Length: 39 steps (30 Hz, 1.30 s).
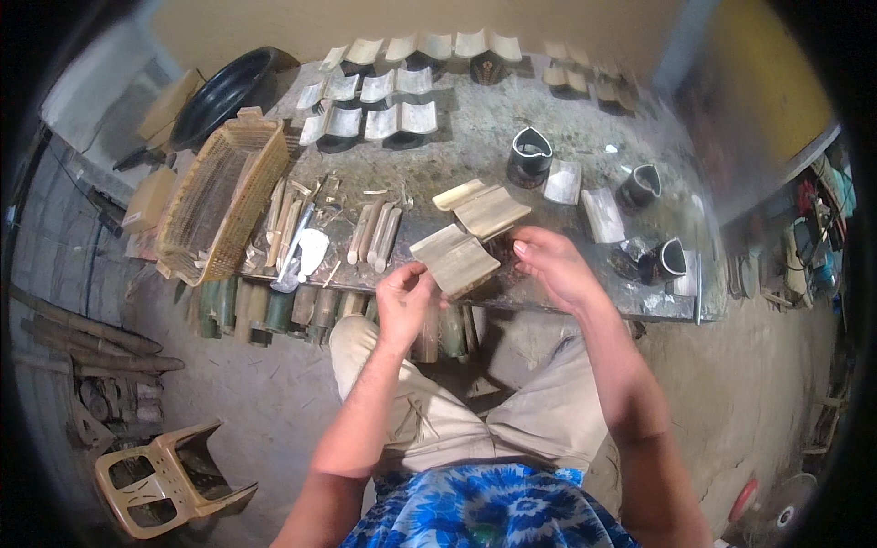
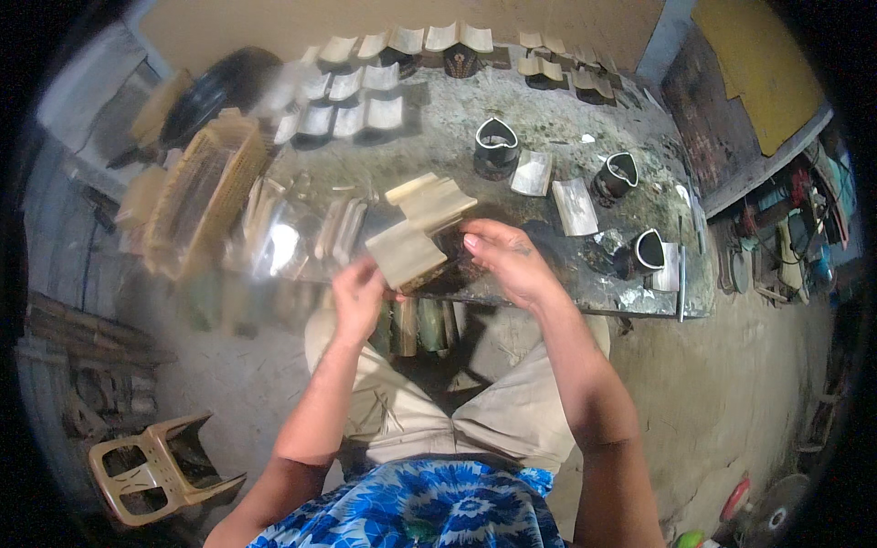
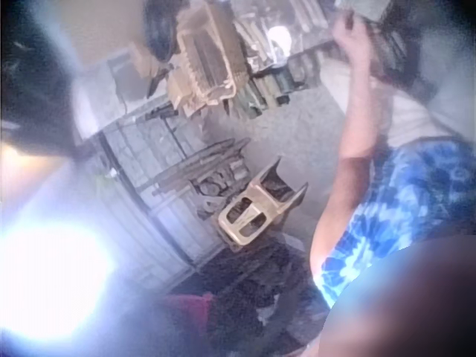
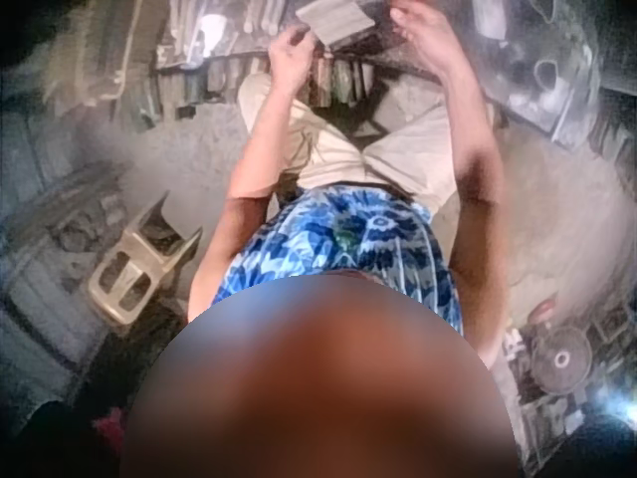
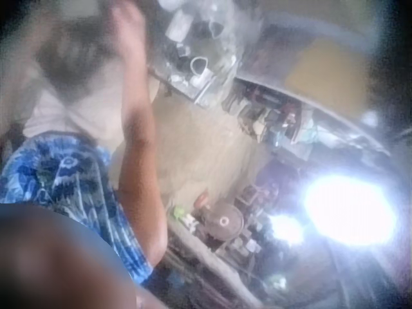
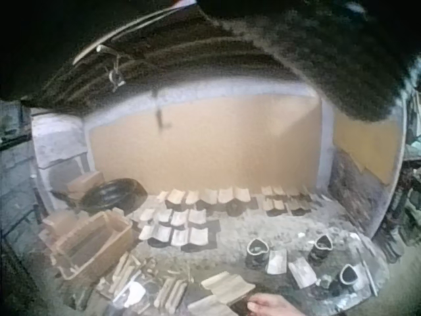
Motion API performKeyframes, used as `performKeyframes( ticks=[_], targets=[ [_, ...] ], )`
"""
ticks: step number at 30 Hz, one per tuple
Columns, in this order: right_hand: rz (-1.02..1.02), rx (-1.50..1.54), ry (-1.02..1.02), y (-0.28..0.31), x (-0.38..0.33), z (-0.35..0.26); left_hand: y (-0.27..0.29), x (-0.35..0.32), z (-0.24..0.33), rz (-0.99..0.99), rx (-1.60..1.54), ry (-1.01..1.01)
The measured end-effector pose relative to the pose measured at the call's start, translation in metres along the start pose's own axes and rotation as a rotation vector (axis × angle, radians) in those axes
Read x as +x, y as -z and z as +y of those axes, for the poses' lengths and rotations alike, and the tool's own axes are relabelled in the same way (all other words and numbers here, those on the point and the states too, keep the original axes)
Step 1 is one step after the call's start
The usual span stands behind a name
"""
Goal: The person assembles small decorative tiles by inserting flat pieces into curved molds, pressing them together, and arranging the finished units on the table. The person handles multiple tiles one at a time, turning them over and placing them in rows.
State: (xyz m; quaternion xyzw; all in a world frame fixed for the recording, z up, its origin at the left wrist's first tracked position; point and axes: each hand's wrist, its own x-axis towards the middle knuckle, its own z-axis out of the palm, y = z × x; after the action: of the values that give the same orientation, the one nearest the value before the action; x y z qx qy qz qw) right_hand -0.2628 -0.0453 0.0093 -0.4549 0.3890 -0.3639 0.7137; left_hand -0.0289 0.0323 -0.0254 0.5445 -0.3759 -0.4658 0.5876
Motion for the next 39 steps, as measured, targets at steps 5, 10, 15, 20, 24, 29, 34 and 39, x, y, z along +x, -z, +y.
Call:
performKeyframes(
  ticks=[5,10,15,20,24,29,34,39],
  targets=[
    [-0.074,0.109,0.118,-0.014,-0.004,-0.021,-0.002,0.019,0.027,-0.107,-0.051,0.104],
    [0.018,0.057,0.117,-0.02,-0.004,-0.036,-0.006,0.033,0.042,-0.168,-0.116,0.163],
    [0.04,0.165,0.132,-0.022,0.003,-0.037,-0.008,0.042,0.047,-0.211,-0.107,0.191],
    [0.027,0.196,0.129,-0.021,0.008,-0.039,-0.007,0.048,0.044,-0.211,-0.14,0.209],
    [0.034,0.186,0.142,-0.024,0.006,-0.043,-0.007,0.05,0.044,-0.214,-0.155,0.226],
    [0.033,0.185,0.191,-0.027,0.001,-0.047,-0.011,0.045,0.053,-0.21,-0.189,0.189],
    [0.053,0.183,0.155,-0.02,0.0,-0.051,-0.019,0.038,0.067,-0.17,-0.176,0.117],
    [0.102,0.19,0.154,-0.015,0.005,-0.046,-0.024,0.036,0.074,-0.158,-0.14,0.101]
  ],
)
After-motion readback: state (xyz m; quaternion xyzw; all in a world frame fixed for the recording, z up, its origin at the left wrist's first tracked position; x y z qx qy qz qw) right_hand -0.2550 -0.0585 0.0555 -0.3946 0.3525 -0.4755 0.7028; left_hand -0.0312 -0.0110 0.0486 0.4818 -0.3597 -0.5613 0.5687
